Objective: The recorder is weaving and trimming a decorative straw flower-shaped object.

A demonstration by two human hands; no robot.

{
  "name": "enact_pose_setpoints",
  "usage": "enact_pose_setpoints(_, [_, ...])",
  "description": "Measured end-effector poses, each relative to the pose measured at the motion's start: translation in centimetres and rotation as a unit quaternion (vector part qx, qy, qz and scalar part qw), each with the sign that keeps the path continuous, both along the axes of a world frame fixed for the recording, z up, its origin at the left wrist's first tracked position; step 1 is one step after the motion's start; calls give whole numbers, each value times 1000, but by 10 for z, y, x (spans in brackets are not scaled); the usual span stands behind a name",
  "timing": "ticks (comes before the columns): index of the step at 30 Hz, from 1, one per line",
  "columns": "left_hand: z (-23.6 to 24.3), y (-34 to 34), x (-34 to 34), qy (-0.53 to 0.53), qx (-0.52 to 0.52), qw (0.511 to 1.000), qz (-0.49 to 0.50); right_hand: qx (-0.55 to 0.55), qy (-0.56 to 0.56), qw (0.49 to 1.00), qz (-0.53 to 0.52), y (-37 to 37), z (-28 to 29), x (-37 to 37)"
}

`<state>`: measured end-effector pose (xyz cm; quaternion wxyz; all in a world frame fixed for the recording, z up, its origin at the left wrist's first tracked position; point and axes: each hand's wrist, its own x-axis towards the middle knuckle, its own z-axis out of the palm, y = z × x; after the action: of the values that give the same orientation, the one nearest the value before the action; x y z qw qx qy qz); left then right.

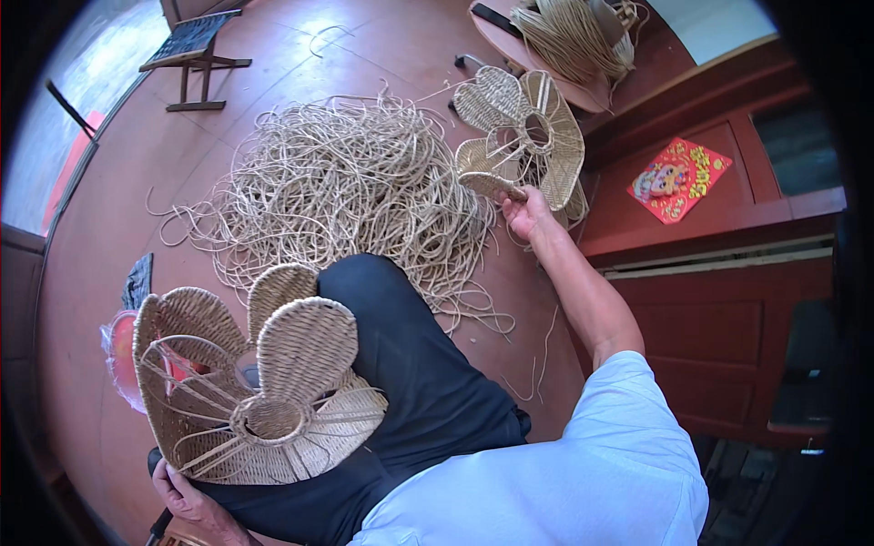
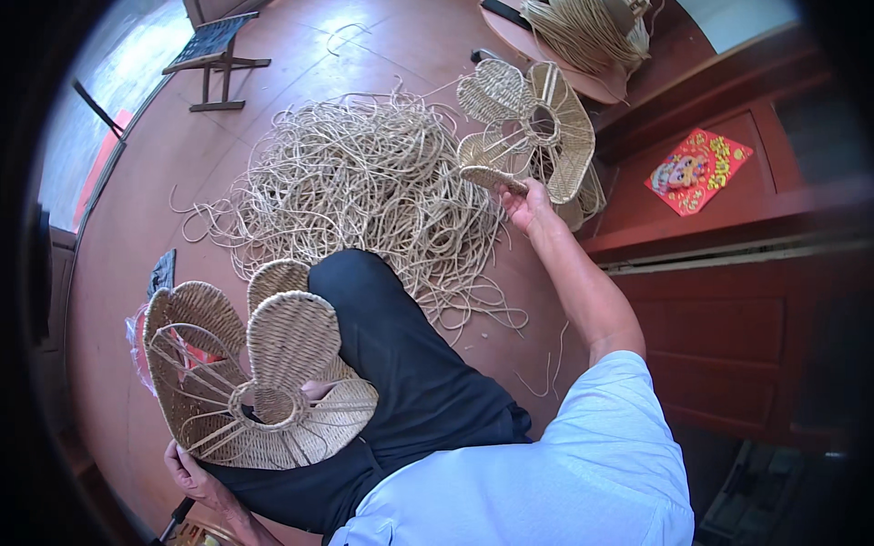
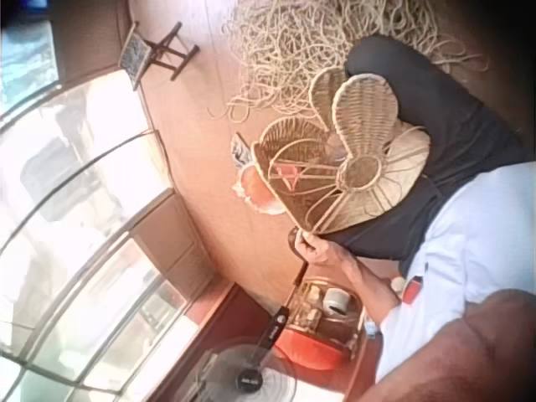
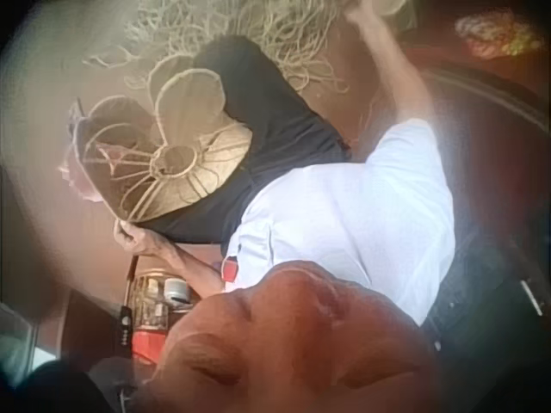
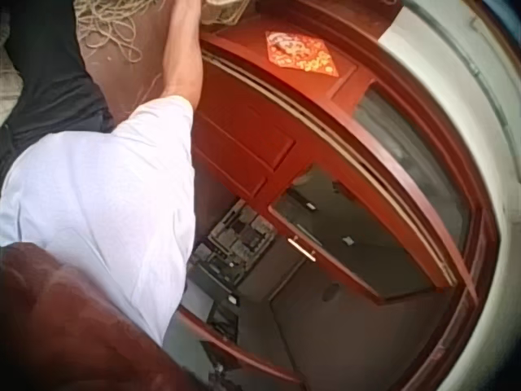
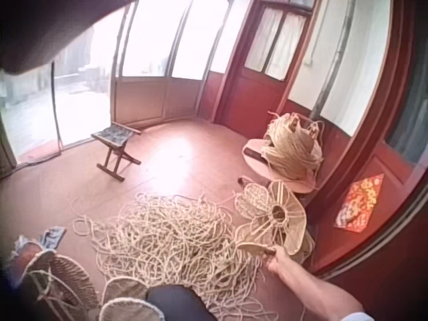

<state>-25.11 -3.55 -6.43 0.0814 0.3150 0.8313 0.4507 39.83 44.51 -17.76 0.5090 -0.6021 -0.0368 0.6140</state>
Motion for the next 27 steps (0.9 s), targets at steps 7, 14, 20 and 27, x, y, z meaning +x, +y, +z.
enact_pose_setpoints(7, [-5,-2,-14,30,-28,999,-10,-23,6,998,-54,-24,4,66])
enact_pose_setpoints(14, [-4,-4,-11,30,-44,999,9,-24,53,995,-85,-17,8,92])
enact_pose_setpoints(20, [5,5,2,16,-36,999,18,-22,8,994,-103,-5,-12,110])
enact_pose_setpoints(27, [14,13,15,23,-40,999,27,-41,-22,974,-221,-15,-47,68])
